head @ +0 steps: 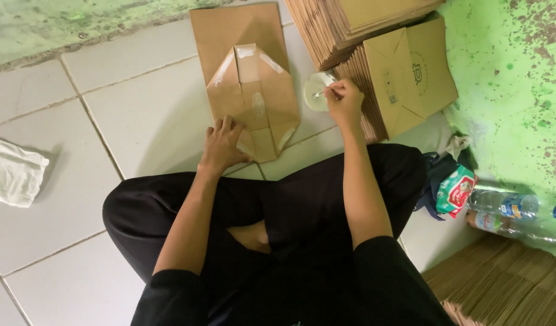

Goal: Applying glue to paper templates and folding them to assemble paper bags.

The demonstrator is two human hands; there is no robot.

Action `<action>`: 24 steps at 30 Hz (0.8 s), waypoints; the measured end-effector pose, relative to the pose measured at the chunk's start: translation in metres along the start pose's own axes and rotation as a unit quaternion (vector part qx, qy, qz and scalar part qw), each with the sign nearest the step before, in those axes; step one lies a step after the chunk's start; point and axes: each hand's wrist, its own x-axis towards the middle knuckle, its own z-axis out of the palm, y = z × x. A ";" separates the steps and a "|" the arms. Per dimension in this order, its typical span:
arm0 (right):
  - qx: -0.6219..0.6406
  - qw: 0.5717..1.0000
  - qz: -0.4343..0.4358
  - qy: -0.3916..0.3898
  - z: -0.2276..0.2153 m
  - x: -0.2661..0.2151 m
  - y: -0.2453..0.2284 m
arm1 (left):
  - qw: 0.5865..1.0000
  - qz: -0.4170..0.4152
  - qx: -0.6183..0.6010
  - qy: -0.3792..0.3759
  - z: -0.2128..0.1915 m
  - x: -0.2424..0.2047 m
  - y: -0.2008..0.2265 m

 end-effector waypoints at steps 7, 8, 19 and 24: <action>0.029 0.999 0.028 0.012 -0.004 -0.003 -0.007 | 1.000 0.006 0.024 0.006 0.015 0.004 -0.005; 0.016 0.999 0.031 0.001 -0.003 -0.005 -0.004 | 1.000 0.006 0.028 0.008 0.015 0.003 -0.005; 0.114 0.989 0.055 0.078 -0.018 0.000 -0.002 | 0.999 0.004 0.045 0.017 0.014 0.003 -0.001; 0.144 0.986 0.052 0.064 -0.020 -0.001 -0.010 | 0.999 0.003 0.043 0.023 0.015 0.001 -0.002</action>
